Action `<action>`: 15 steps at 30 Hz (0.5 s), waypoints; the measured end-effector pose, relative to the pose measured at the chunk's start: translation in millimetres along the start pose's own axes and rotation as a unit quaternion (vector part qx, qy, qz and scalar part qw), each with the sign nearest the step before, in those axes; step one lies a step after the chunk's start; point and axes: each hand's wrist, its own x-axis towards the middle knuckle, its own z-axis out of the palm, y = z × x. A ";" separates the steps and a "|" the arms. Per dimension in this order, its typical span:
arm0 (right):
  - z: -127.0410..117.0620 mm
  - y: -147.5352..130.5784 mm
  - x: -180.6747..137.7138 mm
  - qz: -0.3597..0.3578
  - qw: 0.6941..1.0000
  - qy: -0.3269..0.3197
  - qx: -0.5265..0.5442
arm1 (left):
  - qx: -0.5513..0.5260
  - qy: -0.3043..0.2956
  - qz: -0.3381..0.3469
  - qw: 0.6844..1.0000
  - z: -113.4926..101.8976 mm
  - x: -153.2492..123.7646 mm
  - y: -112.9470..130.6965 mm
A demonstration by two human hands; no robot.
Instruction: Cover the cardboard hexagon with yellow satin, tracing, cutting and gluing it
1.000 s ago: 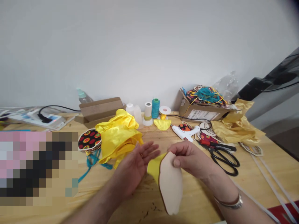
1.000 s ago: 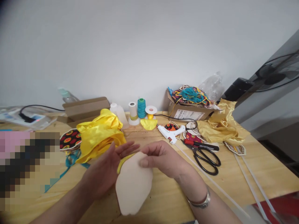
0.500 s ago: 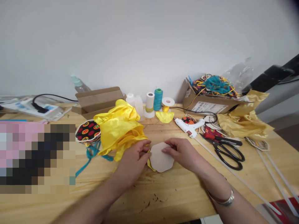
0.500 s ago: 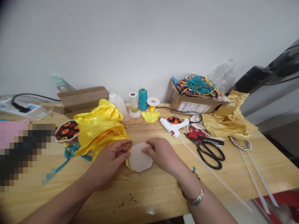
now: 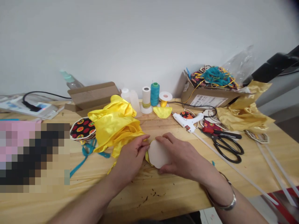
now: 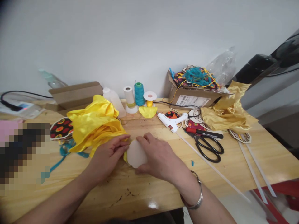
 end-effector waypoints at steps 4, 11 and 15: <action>-9.4 8.6 -2.7 0.003 0.999 -0.005 0.037 | 0.022 0.008 0.009 1.000 -0.9 -1.1 -0.7; -23.3 36.0 -3.1 0.065 0.984 0.156 0.060 | 0.004 0.015 0.007 1.000 0.4 -2.3 -6.9; -21.4 37.1 -2.3 0.068 0.986 0.150 0.026 | 0.007 0.031 0.018 0.999 -0.3 -1.8 -8.2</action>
